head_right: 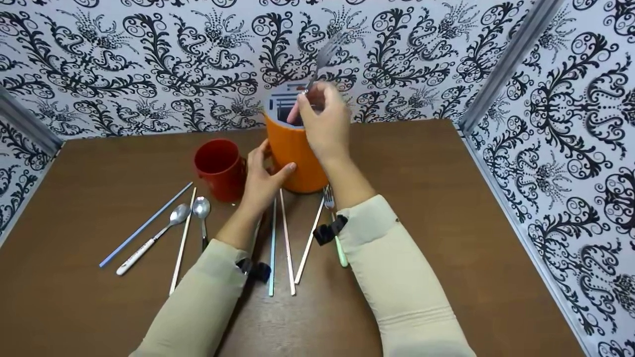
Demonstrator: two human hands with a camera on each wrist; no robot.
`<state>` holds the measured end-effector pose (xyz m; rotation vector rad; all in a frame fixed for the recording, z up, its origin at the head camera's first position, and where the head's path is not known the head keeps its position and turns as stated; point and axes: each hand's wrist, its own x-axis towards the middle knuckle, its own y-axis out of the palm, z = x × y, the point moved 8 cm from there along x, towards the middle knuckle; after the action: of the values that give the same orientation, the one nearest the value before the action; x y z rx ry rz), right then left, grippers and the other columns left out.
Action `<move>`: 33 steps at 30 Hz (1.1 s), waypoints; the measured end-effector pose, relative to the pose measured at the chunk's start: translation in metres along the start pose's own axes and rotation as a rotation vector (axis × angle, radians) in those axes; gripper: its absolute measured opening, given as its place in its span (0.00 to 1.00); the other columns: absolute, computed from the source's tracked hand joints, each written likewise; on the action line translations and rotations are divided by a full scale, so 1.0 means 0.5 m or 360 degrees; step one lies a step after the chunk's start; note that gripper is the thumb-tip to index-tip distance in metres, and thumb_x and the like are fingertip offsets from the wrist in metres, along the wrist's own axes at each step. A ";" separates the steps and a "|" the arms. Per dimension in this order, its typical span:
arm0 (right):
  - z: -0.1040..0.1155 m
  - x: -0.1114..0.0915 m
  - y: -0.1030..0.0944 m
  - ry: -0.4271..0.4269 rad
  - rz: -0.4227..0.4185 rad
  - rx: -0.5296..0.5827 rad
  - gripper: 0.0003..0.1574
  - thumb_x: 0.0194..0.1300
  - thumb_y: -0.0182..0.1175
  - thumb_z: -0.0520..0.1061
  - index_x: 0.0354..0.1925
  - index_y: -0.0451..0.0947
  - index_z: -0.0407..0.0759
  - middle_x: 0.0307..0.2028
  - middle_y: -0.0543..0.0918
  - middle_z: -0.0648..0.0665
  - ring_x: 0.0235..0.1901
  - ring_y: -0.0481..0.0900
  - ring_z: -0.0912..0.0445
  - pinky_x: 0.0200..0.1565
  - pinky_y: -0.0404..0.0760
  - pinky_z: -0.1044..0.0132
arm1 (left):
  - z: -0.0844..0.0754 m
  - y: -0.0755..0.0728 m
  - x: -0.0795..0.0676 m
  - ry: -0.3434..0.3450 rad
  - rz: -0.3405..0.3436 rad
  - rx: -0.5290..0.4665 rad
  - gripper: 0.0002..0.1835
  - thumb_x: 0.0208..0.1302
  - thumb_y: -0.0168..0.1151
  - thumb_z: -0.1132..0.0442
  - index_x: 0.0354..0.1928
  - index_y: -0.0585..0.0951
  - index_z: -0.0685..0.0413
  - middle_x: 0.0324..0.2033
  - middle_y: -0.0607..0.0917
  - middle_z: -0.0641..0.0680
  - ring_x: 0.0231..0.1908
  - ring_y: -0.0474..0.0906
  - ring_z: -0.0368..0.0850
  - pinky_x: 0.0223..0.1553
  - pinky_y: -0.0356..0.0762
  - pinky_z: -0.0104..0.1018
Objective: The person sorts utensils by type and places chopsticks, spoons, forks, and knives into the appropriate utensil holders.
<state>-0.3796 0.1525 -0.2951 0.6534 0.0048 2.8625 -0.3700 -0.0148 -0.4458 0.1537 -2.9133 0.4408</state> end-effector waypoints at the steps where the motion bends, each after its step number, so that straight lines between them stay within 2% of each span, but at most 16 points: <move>1: -0.002 0.000 0.002 -0.0003 0.0009 -0.0049 0.06 0.69 0.64 0.34 0.43 0.77 0.36 0.38 0.82 0.44 0.39 0.84 0.51 0.45 0.87 0.66 | -0.001 -0.001 0.000 0.0007 -0.0002 0.0000 0.47 0.63 0.75 0.52 0.79 0.62 0.55 0.71 0.66 0.59 0.71 0.65 0.54 0.77 0.64 0.45; 7: -0.009 -0.001 0.012 -0.0016 0.0057 -0.0323 0.05 0.70 0.65 0.39 0.43 0.78 0.40 0.35 0.84 0.45 0.39 0.85 0.52 0.44 0.83 0.69 | -0.003 -0.003 -0.001 0.0034 -0.0019 0.0007 0.47 0.63 0.75 0.52 0.79 0.63 0.56 0.71 0.67 0.60 0.71 0.65 0.54 0.76 0.65 0.45; 12: -0.008 -0.002 0.022 -0.0056 0.0104 -0.0436 0.09 0.71 0.65 0.39 0.46 0.79 0.35 0.35 0.85 0.42 0.37 0.85 0.51 0.43 0.85 0.71 | -0.005 -0.004 -0.002 0.0068 -0.0041 0.0005 0.47 0.62 0.76 0.52 0.78 0.63 0.57 0.70 0.68 0.61 0.70 0.66 0.55 0.76 0.65 0.46; 17: -0.006 -0.005 0.027 -0.0151 0.0111 -0.0593 0.12 0.71 0.64 0.39 0.48 0.80 0.31 0.37 0.85 0.40 0.37 0.84 0.56 0.43 0.84 0.73 | -0.005 -0.003 -0.002 0.0086 -0.0048 -0.0003 0.47 0.62 0.76 0.54 0.78 0.64 0.58 0.69 0.68 0.61 0.70 0.66 0.56 0.76 0.65 0.45; 21: -0.007 -0.007 0.030 -0.0233 0.0108 -0.0748 0.13 0.71 0.65 0.39 0.49 0.81 0.30 0.42 0.83 0.39 0.41 0.83 0.56 0.48 0.86 0.69 | -0.005 -0.003 -0.001 0.0083 -0.0046 -0.0009 0.47 0.62 0.76 0.55 0.78 0.63 0.59 0.70 0.68 0.61 0.70 0.66 0.56 0.76 0.65 0.45; 27: -0.005 -0.011 0.041 -0.0321 0.0162 -0.0960 0.13 0.71 0.65 0.40 0.49 0.81 0.32 0.45 0.81 0.38 0.46 0.83 0.52 0.52 0.86 0.63 | -0.006 -0.004 -0.001 0.0081 -0.0042 -0.0006 0.47 0.62 0.76 0.55 0.78 0.63 0.59 0.70 0.68 0.61 0.71 0.65 0.56 0.77 0.64 0.46; 30: -0.003 -0.012 0.042 -0.0345 0.0170 -0.0980 0.13 0.71 0.64 0.40 0.48 0.81 0.31 0.45 0.81 0.36 0.46 0.82 0.51 0.52 0.86 0.64 | -0.006 -0.003 -0.001 0.0080 -0.0045 0.0001 0.47 0.62 0.76 0.55 0.78 0.63 0.59 0.70 0.67 0.62 0.71 0.65 0.56 0.77 0.63 0.46; 33: -0.002 -0.011 0.039 -0.0333 0.0152 -0.0924 0.13 0.70 0.65 0.39 0.48 0.81 0.30 0.44 0.82 0.36 0.44 0.83 0.51 0.51 0.86 0.64 | -0.005 -0.002 -0.001 0.0077 -0.0046 0.0000 0.47 0.61 0.77 0.55 0.78 0.63 0.60 0.70 0.67 0.62 0.71 0.64 0.57 0.77 0.63 0.46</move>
<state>-0.3791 0.1322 -0.2974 0.8237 -0.8681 2.6525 -0.3688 -0.0151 -0.4431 0.1823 -2.8597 0.4342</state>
